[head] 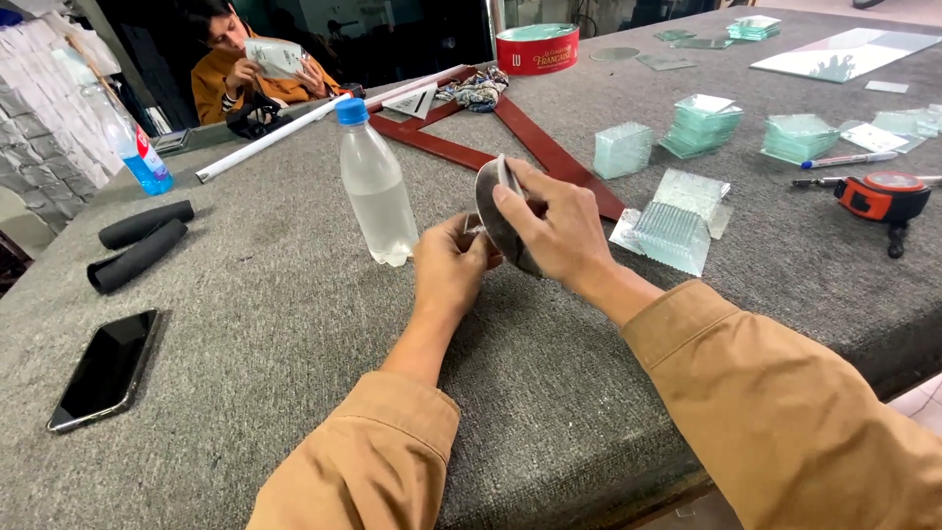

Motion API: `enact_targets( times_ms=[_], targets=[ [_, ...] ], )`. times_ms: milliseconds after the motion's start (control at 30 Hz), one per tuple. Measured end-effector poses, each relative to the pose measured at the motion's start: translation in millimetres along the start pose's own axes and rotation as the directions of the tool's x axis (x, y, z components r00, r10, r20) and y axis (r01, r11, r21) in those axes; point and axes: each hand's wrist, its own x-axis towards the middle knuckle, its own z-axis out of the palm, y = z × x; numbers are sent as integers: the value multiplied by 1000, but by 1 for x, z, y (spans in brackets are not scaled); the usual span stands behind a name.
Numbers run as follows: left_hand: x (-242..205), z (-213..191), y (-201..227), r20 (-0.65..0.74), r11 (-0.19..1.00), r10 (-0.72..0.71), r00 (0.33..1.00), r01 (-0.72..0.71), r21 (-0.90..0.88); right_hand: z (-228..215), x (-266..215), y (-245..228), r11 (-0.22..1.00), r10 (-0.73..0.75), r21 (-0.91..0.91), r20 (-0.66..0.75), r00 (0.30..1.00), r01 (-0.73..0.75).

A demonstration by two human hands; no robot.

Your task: Grinding the sharp edges of small rectangular glass pieces using a handheld abrasive stone on a workshop table.

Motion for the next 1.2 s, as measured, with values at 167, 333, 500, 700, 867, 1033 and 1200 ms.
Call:
enact_targets(
  times_ms=[167, 333, 500, 700, 867, 1033, 1200],
  targets=[
    [1, -12, -7, 18, 954, 137, 990, -137, 265, 2, 10, 18, 998, 58, 29, -8, 998, -57],
    [8, -9, -29, 35, 904, 230, 972, -227, 362, -2, -3, -2, 995, 95, 6, -11, 995, -95],
    [-1, -12, -4, 37, 877, 286, 957, -278, 392, 9, 31, 34, 983, 155, -89, -63, 986, -160],
    [-2, -7, -4, -13, 876, 261, 965, -231, 423, -1, 12, 1, 974, 204, 101, -24, 979, -201],
    [5, -11, -23, -34, 857, 267, 963, -221, 465, 2, 5, 1, 992, 104, 67, -20, 994, -102],
    [-5, -6, 2, -31, 868, 297, 954, -257, 424, -4, 3, -10, 978, 193, 92, -41, 980, -189],
    [-14, -6, 18, -25, 851, 358, 934, -315, 420, 3, 14, 13, 976, 214, 37, -39, 976, -212]
  ],
)
